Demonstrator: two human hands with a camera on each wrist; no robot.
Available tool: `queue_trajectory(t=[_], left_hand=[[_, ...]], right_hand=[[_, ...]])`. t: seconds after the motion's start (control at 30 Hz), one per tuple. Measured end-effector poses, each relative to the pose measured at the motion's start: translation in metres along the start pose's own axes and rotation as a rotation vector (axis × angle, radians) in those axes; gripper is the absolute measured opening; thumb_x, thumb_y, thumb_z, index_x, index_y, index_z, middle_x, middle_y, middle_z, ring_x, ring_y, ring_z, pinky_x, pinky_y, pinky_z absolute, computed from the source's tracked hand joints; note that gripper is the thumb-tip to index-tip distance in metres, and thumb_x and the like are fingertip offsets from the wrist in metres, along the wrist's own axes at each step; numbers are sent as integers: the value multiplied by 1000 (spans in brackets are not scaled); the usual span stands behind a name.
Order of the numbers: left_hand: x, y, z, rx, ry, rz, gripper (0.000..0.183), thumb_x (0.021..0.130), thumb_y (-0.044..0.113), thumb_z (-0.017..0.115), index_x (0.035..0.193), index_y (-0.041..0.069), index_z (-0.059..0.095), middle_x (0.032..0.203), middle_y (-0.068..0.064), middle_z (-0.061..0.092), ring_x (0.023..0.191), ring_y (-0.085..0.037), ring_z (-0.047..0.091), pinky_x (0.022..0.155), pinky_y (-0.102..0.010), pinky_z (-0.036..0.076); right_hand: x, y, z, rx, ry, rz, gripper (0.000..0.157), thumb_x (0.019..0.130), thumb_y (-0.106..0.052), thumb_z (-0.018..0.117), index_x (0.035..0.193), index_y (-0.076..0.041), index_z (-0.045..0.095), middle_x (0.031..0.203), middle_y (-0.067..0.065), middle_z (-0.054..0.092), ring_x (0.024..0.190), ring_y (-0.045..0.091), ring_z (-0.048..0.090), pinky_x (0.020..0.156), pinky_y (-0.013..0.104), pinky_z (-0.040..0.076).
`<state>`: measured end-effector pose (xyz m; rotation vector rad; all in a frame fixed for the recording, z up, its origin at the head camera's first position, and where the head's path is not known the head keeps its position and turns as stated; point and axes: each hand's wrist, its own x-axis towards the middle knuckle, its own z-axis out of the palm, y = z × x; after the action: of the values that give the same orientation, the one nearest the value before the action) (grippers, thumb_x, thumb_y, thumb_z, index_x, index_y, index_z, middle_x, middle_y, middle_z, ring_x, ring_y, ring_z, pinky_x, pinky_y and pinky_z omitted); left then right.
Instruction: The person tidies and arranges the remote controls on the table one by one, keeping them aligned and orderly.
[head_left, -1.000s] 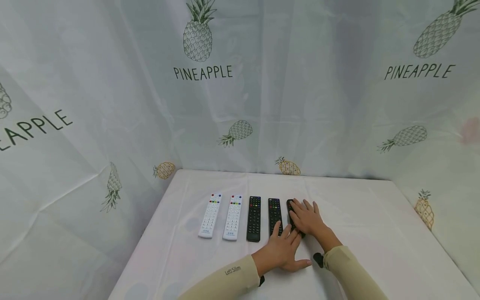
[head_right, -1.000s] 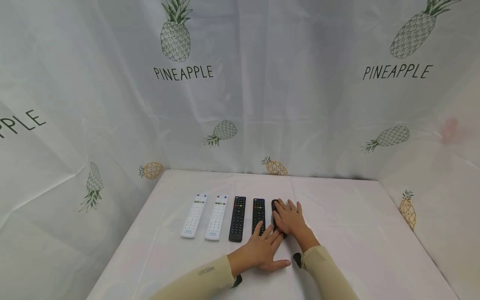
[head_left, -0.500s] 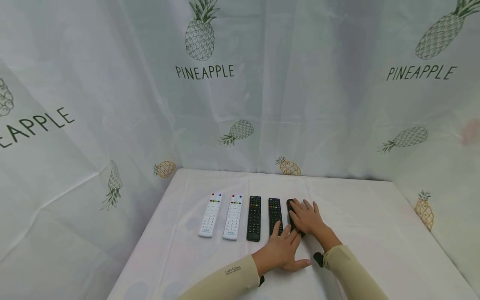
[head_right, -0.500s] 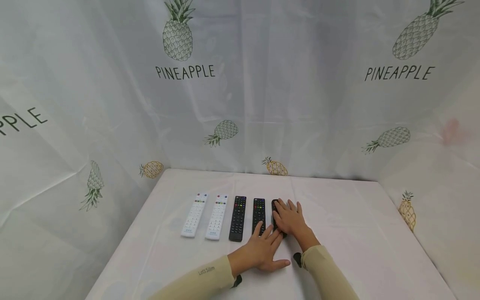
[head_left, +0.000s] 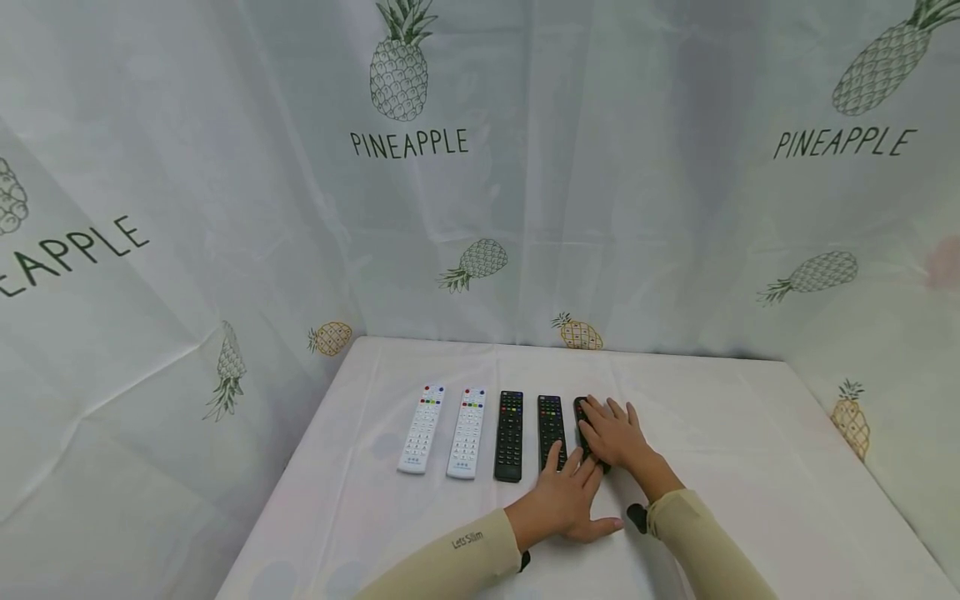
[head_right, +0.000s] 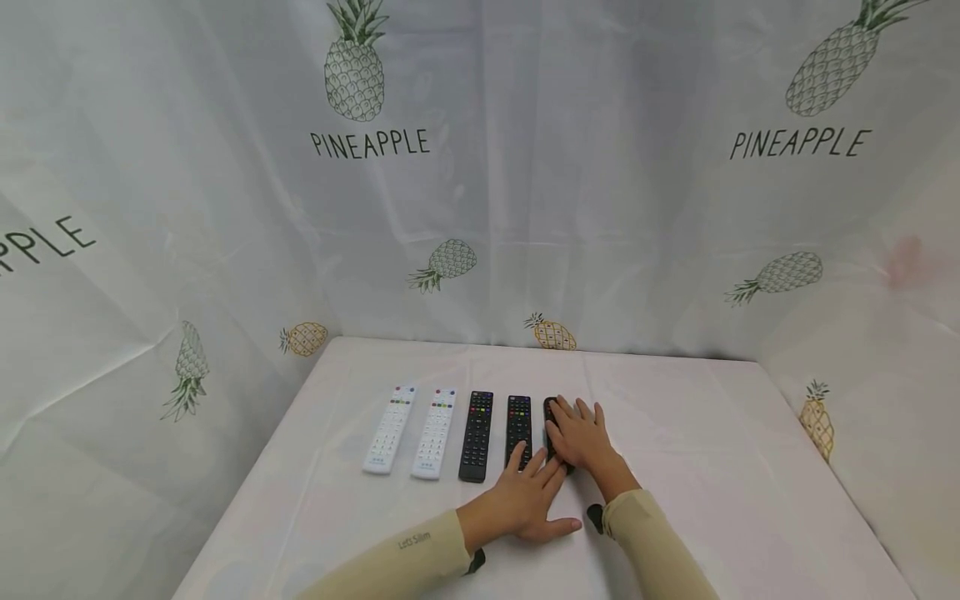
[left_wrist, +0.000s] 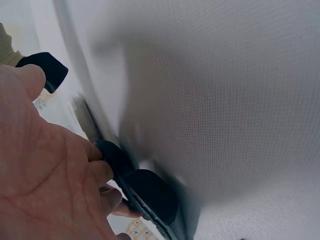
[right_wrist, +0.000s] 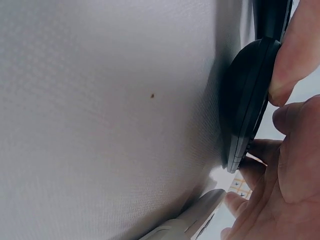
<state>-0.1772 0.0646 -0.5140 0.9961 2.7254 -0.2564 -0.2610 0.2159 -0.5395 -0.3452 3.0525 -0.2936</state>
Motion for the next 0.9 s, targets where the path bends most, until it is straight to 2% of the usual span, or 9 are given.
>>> queue_trajectory(t=[0.47,0.67,0.9], left_hand=[[-1,-1,0,-13,-11,10,87,89,83,15,158,31,20,165,14,13,154,-12,13,124,-48,10],[0,-2,0,-18,-16,15,87,89,83,14,158,31,19,165,14,12,154,-12,12,124,-48,9],[2,-3,1,-1,-1,25,87,89,83,13,158,31,20,165,15,12,154,-11,12,124,-48,9]], right_hand=[[-1,-1,4,-8,32,2,52,105,-34,40,148,-5,44,156,19,39,142,51,31,113,72,13],[0,-1,5,10,28,7,53,105,-35,39,149,-5,42,156,19,38,143,51,28,114,72,10],[2,0,4,32,10,21,61,104,-45,40,150,-4,41,157,20,36,143,52,26,114,72,8]])
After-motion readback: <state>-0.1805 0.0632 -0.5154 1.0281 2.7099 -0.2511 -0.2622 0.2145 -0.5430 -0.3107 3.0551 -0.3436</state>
